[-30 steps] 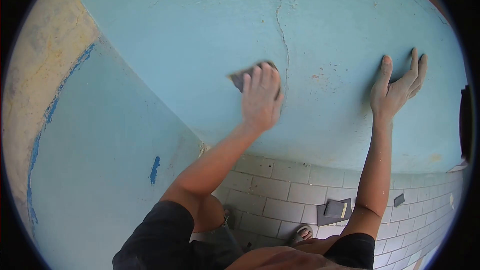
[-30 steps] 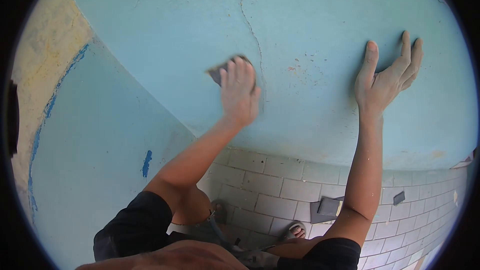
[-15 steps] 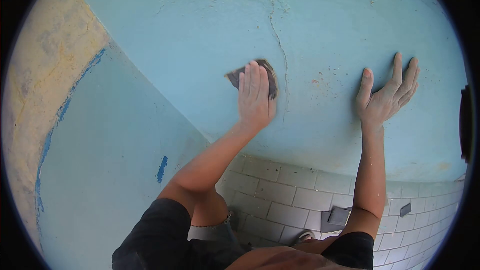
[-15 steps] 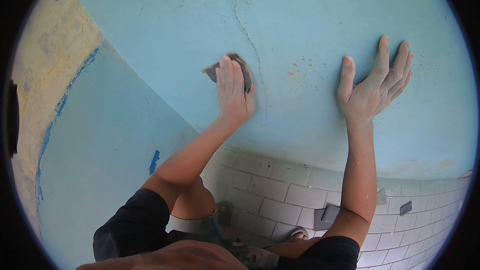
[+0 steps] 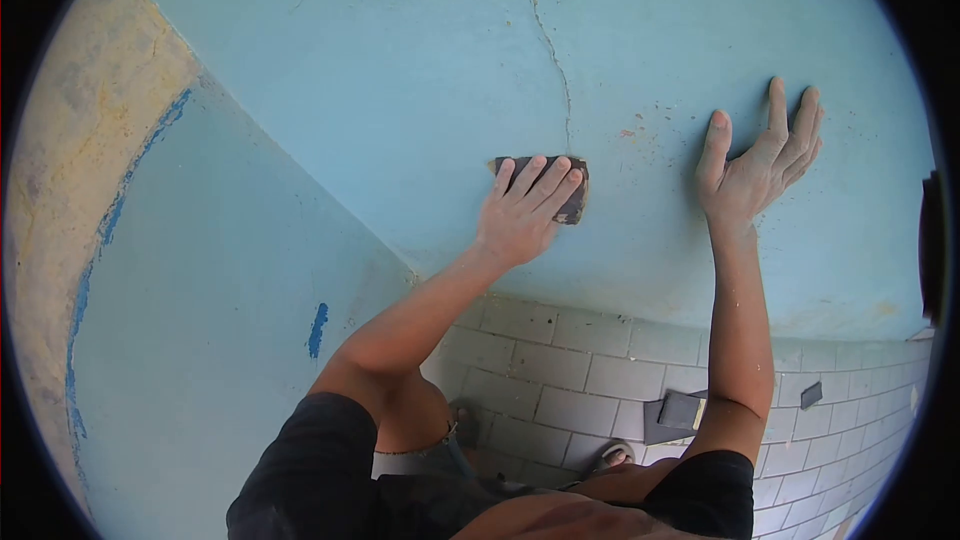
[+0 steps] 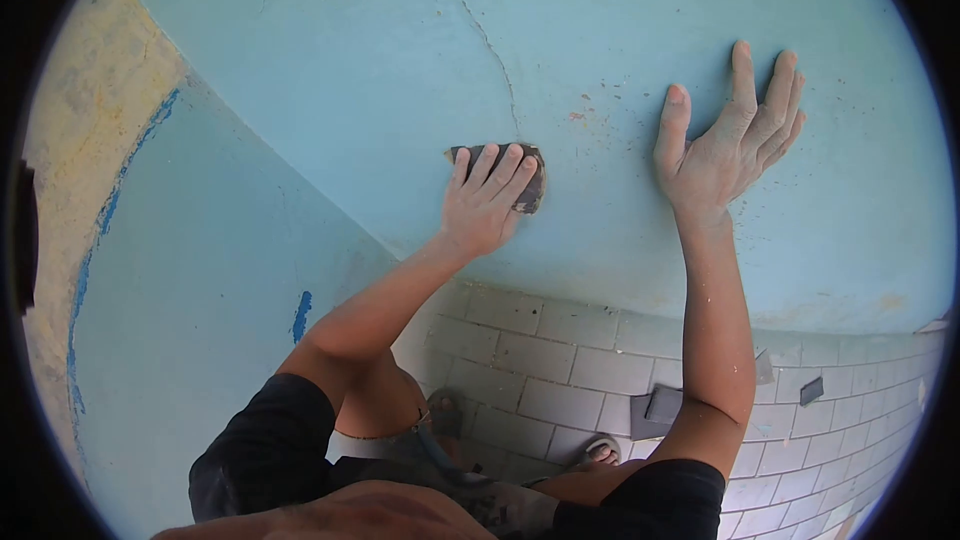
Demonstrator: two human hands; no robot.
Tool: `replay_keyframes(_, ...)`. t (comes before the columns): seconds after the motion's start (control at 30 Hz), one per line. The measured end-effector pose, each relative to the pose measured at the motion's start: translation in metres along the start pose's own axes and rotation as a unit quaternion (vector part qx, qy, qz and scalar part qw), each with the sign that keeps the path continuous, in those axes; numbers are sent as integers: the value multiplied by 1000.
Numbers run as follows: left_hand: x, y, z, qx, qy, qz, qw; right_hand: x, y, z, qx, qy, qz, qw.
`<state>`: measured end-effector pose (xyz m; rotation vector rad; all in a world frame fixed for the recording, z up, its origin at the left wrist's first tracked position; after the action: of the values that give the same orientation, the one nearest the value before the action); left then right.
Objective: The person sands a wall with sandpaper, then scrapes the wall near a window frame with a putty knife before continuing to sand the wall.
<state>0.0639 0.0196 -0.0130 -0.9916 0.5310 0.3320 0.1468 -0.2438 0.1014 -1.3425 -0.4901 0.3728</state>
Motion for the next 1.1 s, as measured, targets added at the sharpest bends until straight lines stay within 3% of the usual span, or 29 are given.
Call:
replay_keyframes(0.07, -27, -24, 25, -86, 68, 25, 994, -1, 2, -1, 2, -2, 23, 1000)
replay_keyframes(0.13, -75, -80, 78, -259, 40, -171, 950, -3, 6, 0, -8, 2, 32, 999)
replay_keyframes(0.2, -114, -117, 122, -348, 91, -289, 887, 0, 9, 1, -18, -5, 44, 999)
replay_keyframes(0.23, -107, -109, 117, -357, 88, -283, 886, 0, 11, 2, -19, -11, 39, 999)
replay_keyframes(0.3, -76, -104, 84, -270, -7, -235, 934, 2, 11, 8, -22, -23, 33, 999)
replay_keyframes(0.37, -18, -37, 21, -132, 18, 5, 991, 3, 12, 9, -9, -21, 20, 1000)
replay_keyframes(0.43, 9, 29, -1, 40, -48, 10, 998, 1, 13, 12, -5, -18, 28, 999)
replay_keyframes(0.47, 1, 24, 9, 45, -50, 4, 998, 2, 12, 10, -3, -9, 35, 999)
replay_keyframes(0.53, -20, 2, 31, 43, 18, 92, 995, 2, 11, 8, -9, -9, 30, 999)
replay_keyframes(0.6, -66, -61, 66, -112, 45, -28, 992, 2, 14, 9, -17, -14, 44, 999)
replay_keyframes(0.67, -102, -114, 99, -219, 70, -231, 945, 2, 14, 11, -31, -20, 30, 999)
replay_keyframes(0.77, -74, -117, 67, -262, 35, -263, 928, 3, 14, 12, -28, -14, 18, 999)
replay_keyframes(0.83, -17, -60, -3, -115, 78, 11, 990, 4, 15, 11, -24, -11, 15, 1000)
replay_keyframes(0.9, 19, 1, -27, 71, -23, 15, 997, 4, 16, 10, -18, -17, 20, 999)
replay_keyframes(0.93, 8, -9, -22, 77, -21, 8, 997, 2, 14, 8, -20, -9, 14, 1000)
replay_keyframes(1.0, -15, -29, 8, -55, 98, 97, 989, 1, 16, 8, -21, -22, 31, 999)
replay_keyframes(1.07, -68, -89, 50, -208, 67, -143, 965, 2, 17, 7, -21, -22, 38, 999)
replay_keyframes(1.1, -91, -120, 68, -236, 83, -191, 949, 2, 17, 8, -27, -22, 31, 999)
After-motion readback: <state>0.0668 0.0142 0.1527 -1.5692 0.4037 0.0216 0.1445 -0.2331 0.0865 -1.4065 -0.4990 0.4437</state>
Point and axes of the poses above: each hand's wrist, its own y-axis away from the middle knuckle, its own x-axis out of the palm, z = x × y, the point moved 5 cm from there along -y, towards the middle knuckle, and after that the axes turned 4 degrees about y, right-handed, at the moved point
